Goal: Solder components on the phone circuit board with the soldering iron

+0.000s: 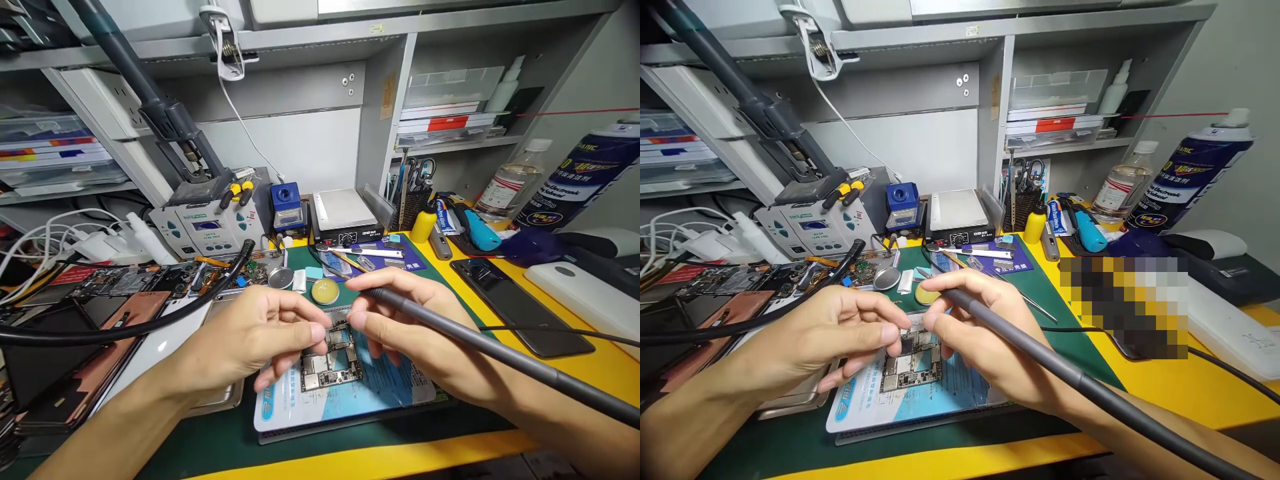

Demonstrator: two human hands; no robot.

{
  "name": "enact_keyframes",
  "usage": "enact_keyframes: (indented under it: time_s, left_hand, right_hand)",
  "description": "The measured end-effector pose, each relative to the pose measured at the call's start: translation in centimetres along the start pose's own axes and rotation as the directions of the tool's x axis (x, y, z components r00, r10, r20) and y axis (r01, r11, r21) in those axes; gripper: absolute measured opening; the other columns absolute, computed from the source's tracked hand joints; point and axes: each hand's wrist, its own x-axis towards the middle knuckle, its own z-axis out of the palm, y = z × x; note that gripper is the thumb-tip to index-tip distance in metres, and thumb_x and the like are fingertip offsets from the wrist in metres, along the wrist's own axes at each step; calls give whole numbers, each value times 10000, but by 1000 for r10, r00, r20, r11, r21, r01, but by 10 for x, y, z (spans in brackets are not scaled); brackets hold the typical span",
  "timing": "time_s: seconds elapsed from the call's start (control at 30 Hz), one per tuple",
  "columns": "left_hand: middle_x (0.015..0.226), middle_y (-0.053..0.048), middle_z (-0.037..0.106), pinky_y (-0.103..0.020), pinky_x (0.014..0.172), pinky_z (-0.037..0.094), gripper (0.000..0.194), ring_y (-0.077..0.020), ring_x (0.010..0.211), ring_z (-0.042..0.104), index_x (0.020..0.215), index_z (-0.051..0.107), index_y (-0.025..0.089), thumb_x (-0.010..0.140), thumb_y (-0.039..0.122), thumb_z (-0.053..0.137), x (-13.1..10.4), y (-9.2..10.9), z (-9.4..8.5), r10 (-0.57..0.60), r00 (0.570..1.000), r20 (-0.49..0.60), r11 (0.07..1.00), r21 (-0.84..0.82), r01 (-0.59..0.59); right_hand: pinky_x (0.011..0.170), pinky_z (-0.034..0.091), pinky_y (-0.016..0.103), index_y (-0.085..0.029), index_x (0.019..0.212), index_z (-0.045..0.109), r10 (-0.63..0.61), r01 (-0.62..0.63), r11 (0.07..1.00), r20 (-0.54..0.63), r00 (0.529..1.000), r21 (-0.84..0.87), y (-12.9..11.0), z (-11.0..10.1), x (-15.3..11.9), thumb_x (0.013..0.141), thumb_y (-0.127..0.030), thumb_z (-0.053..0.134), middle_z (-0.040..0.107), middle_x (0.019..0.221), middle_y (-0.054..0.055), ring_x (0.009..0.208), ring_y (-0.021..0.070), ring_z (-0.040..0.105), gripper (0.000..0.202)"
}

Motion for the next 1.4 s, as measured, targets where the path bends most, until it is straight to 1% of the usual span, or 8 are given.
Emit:
enact_keyframes:
  time_s: [0.2,0.33,0.4,0.67,0.9,1.1,1.27,1.4]
  left_hand:
    - [614,8,678,-154,409,441,460,-77,463,516,858,877,180,846,579,1106,1,4,-4,16,1000,-3,998,69,-16]
    - [599,38,617,-148,415,436,408,-97,519,510,801,844,212,806,523,1107,-2,11,-9,60,996,-66,995,88,-54]
    - [613,40,618,-152,419,420,431,-94,522,488,808,840,217,801,547,1117,-3,11,-14,79,993,-82,994,85,-72]
    - [597,49,612,-176,471,347,551,-84,489,484,989,893,214,896,716,1101,-6,-16,-35,67,995,-77,989,137,-56]
    - [593,33,629,-230,541,370,562,-110,509,529,1051,952,226,968,778,1020,-4,-24,-37,29,995,-91,986,164,-14]
    - [613,15,678,-232,546,368,677,-110,511,559,1098,970,260,919,911,1016,-4,-30,-42,-6,996,-87,982,187,23]
    - [620,4,690,-235,539,385,744,-118,526,568,1127,979,267,933,985,965,-3,-34,-44,-18,998,-64,980,197,31]
    - [561,40,605,-233,544,463,754,-110,476,544,1035,979,264,927,1009,955,-3,-35,-42,-23,998,-64,979,201,35]
  right_hand:
    - [513,549,221,-263,1159,1004,-12,12,1000,-15,1000,27,5,-3,1,868,-173,1194,809,689,-41,582,152,704,359]
    - [517,610,217,-263,1164,1005,-62,73,985,-71,996,157,-1,-6,7,995,-356,1144,942,835,9,567,148,806,237]
    - [491,620,204,-246,1157,994,-62,83,973,-102,993,214,-6,-8,11,973,-398,1166,963,851,19,542,145,820,294]
    - [343,483,129,-156,886,932,50,31,952,-252,966,306,-19,-9,27,685,-344,1275,794,541,-18,346,94,658,439]
    - [348,472,149,-161,654,811,133,-62,967,-276,952,249,-8,-9,34,745,-308,1144,744,536,9,352,81,609,375]
    - [373,451,151,-204,559,680,159,-98,969,-270,950,226,-9,-7,32,614,-272,1182,617,526,-55,374,56,552,510]
    - [366,440,152,-218,560,677,185,-132,967,-246,952,217,-11,-5,33,592,-329,1231,586,511,-61,397,62,522,566]
    - [362,424,141,-180,530,727,201,-164,969,-203,958,187,-9,-3,33,623,-358,1240,599,463,-27,368,59,524,551]
